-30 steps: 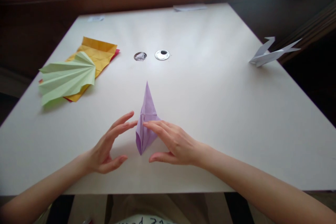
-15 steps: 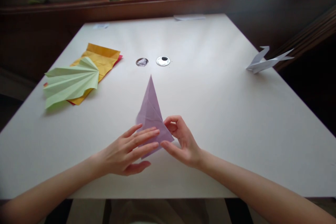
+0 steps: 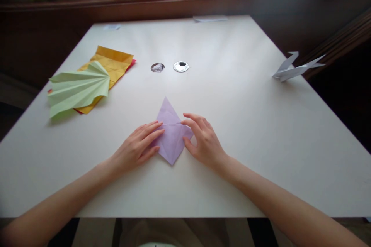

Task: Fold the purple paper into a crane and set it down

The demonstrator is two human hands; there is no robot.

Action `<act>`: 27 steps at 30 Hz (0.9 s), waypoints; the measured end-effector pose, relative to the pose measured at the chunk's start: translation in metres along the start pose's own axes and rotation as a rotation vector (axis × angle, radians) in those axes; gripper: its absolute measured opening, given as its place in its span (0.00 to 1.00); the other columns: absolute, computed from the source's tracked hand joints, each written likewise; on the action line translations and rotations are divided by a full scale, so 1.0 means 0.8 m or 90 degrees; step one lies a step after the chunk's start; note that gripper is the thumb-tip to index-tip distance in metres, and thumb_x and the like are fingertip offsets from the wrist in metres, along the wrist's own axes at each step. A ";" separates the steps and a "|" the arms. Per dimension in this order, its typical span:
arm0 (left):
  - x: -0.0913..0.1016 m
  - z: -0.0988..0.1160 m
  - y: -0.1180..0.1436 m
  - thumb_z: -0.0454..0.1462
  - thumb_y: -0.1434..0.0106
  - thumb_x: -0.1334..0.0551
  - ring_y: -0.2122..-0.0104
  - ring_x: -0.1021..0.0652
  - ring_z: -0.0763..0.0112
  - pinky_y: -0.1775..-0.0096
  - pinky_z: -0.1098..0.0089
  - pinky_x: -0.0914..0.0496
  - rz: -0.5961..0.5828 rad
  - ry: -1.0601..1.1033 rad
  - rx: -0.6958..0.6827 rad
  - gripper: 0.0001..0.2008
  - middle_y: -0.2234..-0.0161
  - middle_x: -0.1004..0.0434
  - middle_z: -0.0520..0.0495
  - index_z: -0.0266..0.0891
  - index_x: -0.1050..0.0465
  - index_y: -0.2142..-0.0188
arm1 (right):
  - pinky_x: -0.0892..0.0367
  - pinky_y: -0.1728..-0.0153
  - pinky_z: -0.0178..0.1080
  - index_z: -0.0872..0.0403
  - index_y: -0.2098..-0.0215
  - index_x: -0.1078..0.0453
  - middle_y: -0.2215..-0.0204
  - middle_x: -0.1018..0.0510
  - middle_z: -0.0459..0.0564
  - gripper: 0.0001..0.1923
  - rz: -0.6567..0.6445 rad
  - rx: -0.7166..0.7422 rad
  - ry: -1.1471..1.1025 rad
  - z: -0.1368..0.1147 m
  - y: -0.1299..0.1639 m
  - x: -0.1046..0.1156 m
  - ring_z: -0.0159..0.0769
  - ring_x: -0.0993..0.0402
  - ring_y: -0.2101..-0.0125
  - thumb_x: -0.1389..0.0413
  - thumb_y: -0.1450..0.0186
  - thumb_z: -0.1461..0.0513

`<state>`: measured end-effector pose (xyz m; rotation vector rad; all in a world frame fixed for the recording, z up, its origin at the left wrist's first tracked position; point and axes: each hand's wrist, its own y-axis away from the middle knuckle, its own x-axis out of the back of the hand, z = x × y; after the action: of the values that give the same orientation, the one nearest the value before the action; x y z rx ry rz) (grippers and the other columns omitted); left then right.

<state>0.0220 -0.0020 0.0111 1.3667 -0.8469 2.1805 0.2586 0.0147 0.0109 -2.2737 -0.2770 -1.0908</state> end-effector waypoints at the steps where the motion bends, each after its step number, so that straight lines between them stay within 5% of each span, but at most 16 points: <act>1: -0.001 -0.001 0.000 0.38 0.35 0.48 0.41 0.38 0.60 0.44 0.56 0.39 -0.016 -0.010 0.011 0.20 0.41 0.40 0.38 0.34 0.40 0.45 | 0.37 0.49 0.51 0.52 0.54 0.38 0.49 0.31 0.56 0.18 -0.030 0.027 0.004 0.000 0.000 0.000 0.43 0.36 0.48 0.49 0.42 0.69; 5: 0.000 -0.001 -0.001 0.41 0.34 0.49 0.40 0.40 0.60 0.43 0.56 0.40 -0.070 -0.033 0.024 0.23 0.40 0.43 0.40 0.36 0.44 0.42 | 0.42 0.45 0.52 0.52 0.51 0.38 0.48 0.30 0.52 0.18 -0.155 0.085 0.001 0.002 0.000 0.000 0.40 0.38 0.44 0.53 0.38 0.69; 12: 0.009 -0.010 0.001 0.52 0.39 0.46 0.39 0.42 0.57 0.42 0.55 0.42 -0.121 -0.023 -0.012 0.34 0.38 0.46 0.40 0.36 0.48 0.39 | 0.38 0.47 0.50 0.54 0.45 0.40 0.45 0.34 0.56 0.23 -0.216 0.145 0.031 0.009 -0.005 0.011 0.42 0.39 0.44 0.47 0.37 0.58; 17: 0.009 -0.014 0.002 0.53 0.40 0.45 0.40 0.40 0.58 0.43 0.56 0.41 -0.099 -0.016 -0.024 0.33 0.40 0.42 0.40 0.37 0.45 0.40 | 0.39 0.47 0.52 0.54 0.42 0.42 0.43 0.37 0.57 0.33 -0.251 0.174 0.036 0.013 -0.004 0.016 0.46 0.41 0.44 0.44 0.42 0.49; 27: 0.008 -0.017 0.002 0.46 0.37 0.44 0.45 0.32 0.60 0.47 0.57 0.34 -0.002 0.017 -0.072 0.22 0.46 0.32 0.39 0.36 0.35 0.47 | 0.38 0.48 0.50 0.54 0.44 0.39 0.44 0.34 0.55 0.27 -0.241 0.171 0.027 0.014 -0.005 0.015 0.44 0.40 0.45 0.47 0.38 0.50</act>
<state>0.0096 0.0068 0.0123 1.2812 -0.9424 2.1104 0.2718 0.0238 0.0159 -2.0021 -0.8122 -1.2019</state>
